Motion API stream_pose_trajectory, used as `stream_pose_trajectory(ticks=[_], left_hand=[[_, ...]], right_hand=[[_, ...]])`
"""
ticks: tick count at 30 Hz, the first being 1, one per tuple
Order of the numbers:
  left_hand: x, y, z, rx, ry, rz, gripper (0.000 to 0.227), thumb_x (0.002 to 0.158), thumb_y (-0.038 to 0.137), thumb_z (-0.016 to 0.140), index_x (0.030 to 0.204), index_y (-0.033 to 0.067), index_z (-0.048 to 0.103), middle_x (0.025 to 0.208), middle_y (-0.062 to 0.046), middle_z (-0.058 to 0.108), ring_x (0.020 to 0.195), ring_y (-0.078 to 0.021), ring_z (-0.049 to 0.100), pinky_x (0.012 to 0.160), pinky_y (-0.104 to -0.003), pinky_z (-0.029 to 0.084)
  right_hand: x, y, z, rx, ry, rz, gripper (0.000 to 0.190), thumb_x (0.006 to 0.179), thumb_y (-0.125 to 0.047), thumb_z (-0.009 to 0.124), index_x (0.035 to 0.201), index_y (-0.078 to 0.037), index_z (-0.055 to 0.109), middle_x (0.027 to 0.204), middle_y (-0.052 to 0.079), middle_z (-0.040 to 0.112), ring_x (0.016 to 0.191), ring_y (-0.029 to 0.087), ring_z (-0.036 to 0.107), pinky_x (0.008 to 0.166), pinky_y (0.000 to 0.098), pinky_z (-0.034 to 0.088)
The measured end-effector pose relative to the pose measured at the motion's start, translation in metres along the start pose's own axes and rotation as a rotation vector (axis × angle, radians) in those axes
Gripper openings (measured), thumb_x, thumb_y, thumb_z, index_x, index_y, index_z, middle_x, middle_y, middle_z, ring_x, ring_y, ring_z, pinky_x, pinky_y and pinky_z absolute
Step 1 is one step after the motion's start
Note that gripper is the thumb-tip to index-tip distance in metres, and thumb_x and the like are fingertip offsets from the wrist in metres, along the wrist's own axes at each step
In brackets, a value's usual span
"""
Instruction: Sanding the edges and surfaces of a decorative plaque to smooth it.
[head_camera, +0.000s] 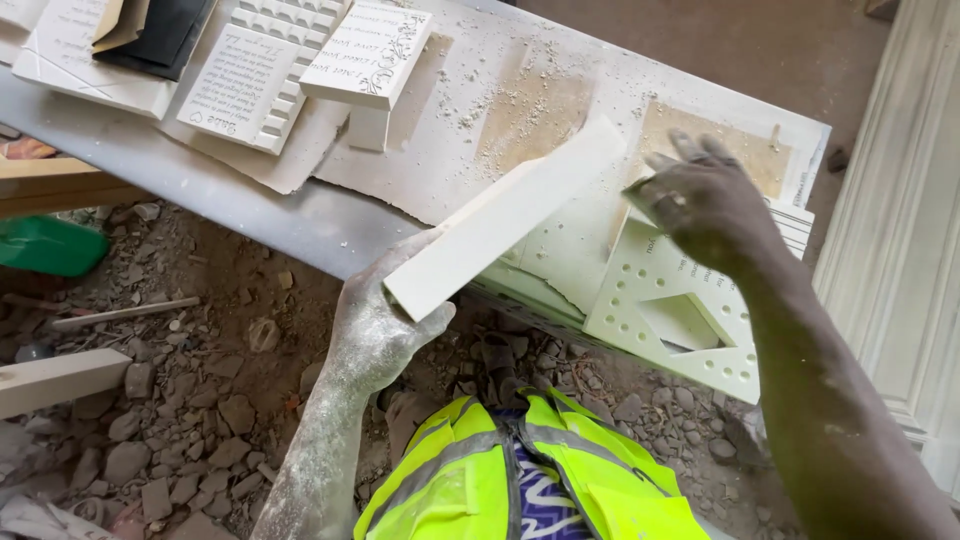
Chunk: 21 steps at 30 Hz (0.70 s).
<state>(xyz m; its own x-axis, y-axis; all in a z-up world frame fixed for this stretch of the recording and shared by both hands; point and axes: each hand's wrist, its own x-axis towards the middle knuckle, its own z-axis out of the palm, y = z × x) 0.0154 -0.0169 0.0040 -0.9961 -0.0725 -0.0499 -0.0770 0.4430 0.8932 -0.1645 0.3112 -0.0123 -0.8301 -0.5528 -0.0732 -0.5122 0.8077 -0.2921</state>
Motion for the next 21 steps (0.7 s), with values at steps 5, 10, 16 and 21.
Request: stream_pose_trajectory(ticks=[5,10,16,21], left_hand=[[-0.004,-0.017,0.004,-0.191,0.117,-0.004,0.067,0.075,0.023,0.083,0.137,0.0086,0.062,0.132,-0.020,0.067,0.124,-0.0387,0.061,0.097,-0.054,0.052],[-0.019,-0.013,0.021,-0.129,0.119,0.057,0.069,0.074,0.007,0.081,0.140,0.0123,0.062,0.139,-0.022,0.064,0.133,-0.0437,0.056,0.109,-0.059,0.041],[-0.026,-0.035,0.028,-0.056,-0.015,0.203,0.081,0.072,0.005,0.081,0.148,0.0143,0.053,0.147,-0.018,0.058,0.141,-0.0427,0.046,0.121,-0.062,0.023],[-0.028,-0.041,0.018,0.163,-0.062,0.365,0.090,0.064,-0.003,0.081,0.148,0.0182,0.055,0.151,-0.012,0.057,0.146,-0.0387,0.041,0.122,-0.058,0.020]], right_hand=[[-0.023,-0.029,0.002,1.262,0.467,0.305,0.021,0.102,-0.024,0.060,0.104,-0.005,0.069,0.077,0.016,0.063,0.073,0.024,0.070,0.077,0.0436,0.066],[-0.020,-0.089,0.041,1.861,0.477,0.264,0.018,0.097,-0.020,0.061,0.099,-0.004,0.068,0.089,0.019,0.071,0.080,0.031,0.075,0.082,0.0531,0.066],[-0.027,-0.132,0.043,2.052,0.256,0.369,0.030,0.101,-0.029,0.057,0.117,-0.005,0.061,0.099,0.018,0.068,0.091,0.033,0.072,0.084,0.0559,0.063],[-0.034,-0.152,0.044,1.998,0.286,0.534,0.029,0.103,-0.029,0.058,0.119,-0.005,0.062,0.104,0.016,0.068,0.093,0.031,0.070,0.085,0.0492,0.060]])
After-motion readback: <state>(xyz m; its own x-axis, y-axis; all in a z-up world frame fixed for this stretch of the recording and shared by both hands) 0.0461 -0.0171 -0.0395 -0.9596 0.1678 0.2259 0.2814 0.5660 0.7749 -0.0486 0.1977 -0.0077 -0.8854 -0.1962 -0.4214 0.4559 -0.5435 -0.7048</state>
